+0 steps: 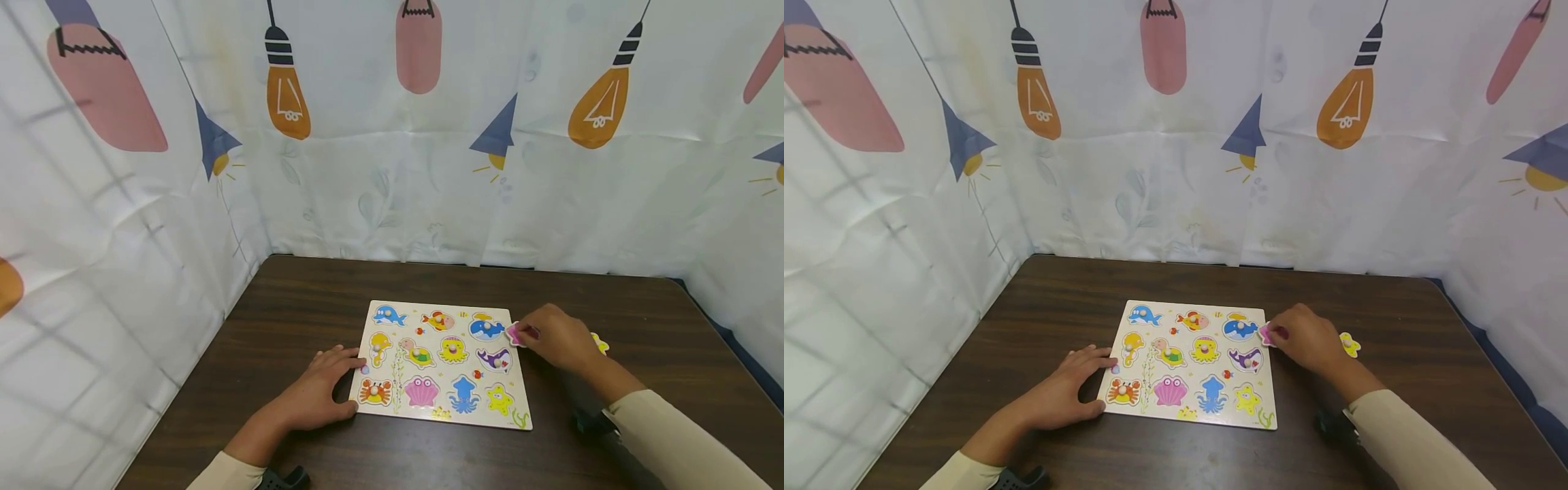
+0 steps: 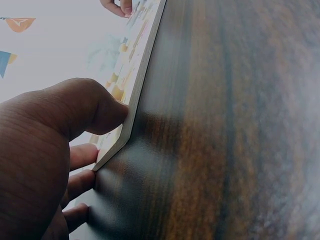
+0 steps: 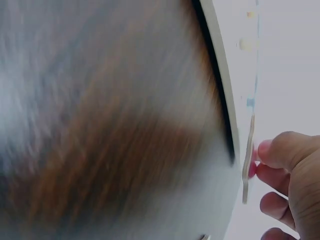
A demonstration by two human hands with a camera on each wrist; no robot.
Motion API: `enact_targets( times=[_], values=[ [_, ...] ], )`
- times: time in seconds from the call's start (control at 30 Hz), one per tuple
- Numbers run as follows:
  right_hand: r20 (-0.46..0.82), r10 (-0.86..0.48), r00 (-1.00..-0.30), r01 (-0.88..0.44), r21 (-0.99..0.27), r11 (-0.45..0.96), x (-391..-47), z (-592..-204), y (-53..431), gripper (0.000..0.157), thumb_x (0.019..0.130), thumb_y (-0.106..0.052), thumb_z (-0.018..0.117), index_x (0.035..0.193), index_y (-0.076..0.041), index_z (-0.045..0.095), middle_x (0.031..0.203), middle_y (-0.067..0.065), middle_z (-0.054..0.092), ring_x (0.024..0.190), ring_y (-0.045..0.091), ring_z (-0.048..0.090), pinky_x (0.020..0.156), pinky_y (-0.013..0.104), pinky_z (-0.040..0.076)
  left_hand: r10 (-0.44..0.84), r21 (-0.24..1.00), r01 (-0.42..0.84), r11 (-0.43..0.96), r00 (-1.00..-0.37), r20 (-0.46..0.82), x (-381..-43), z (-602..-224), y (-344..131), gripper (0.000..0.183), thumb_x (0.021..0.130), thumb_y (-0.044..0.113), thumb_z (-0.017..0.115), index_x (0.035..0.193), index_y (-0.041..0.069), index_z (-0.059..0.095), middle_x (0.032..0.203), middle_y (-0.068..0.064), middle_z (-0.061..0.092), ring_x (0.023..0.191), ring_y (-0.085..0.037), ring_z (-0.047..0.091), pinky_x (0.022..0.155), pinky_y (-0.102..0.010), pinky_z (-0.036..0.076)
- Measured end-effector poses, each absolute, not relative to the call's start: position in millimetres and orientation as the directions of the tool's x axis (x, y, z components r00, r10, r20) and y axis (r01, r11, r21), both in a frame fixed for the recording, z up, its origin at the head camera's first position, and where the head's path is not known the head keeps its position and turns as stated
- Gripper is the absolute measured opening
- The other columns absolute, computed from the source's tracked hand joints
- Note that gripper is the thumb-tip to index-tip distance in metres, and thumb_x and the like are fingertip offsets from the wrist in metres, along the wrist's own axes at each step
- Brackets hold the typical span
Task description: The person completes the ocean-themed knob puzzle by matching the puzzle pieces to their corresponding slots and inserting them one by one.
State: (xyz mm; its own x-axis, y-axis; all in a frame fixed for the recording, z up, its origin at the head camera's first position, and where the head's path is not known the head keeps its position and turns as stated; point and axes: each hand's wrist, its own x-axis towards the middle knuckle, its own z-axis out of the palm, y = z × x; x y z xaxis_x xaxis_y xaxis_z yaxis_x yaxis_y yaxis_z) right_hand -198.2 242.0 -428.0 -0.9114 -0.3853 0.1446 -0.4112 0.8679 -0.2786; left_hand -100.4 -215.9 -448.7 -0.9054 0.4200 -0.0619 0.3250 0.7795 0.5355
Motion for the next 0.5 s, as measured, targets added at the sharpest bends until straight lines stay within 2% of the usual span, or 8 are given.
enact_targets(
  times=[0.27,0.5],
  values=[
    [0.191,-0.436,-0.879,-0.473,-0.245,0.846,-184,-426,229,0.017,0.083,-0.025,0.087,0.098,-0.019,0.083,0.091,-0.007,0.068,0.087,0.015,0.054,0.057,0.026,0.047,0.418,0.537,0.322,0.78,-0.906,-0.063,-100,-448,-216,0.068,0.085,0.031,0.078,0.147,0.015,0.055,0.157,-0.008,0.042,0.151,-0.039,0.026,0.119,-0.066,0.014],
    [0.2,-0.481,-0.853,-0.519,-0.238,0.821,-175,-423,217,0.016,0.083,-0.026,0.087,0.098,-0.023,0.083,0.094,-0.009,0.067,0.09,0.012,0.056,0.066,0.029,0.053,0.415,0.537,0.323,0.779,-0.908,-0.057,-99,-447,-216,0.067,0.085,0.03,0.078,0.146,0.015,0.055,0.156,-0.008,0.043,0.15,-0.04,0.027,0.119,-0.066,0.014]
  ],
)
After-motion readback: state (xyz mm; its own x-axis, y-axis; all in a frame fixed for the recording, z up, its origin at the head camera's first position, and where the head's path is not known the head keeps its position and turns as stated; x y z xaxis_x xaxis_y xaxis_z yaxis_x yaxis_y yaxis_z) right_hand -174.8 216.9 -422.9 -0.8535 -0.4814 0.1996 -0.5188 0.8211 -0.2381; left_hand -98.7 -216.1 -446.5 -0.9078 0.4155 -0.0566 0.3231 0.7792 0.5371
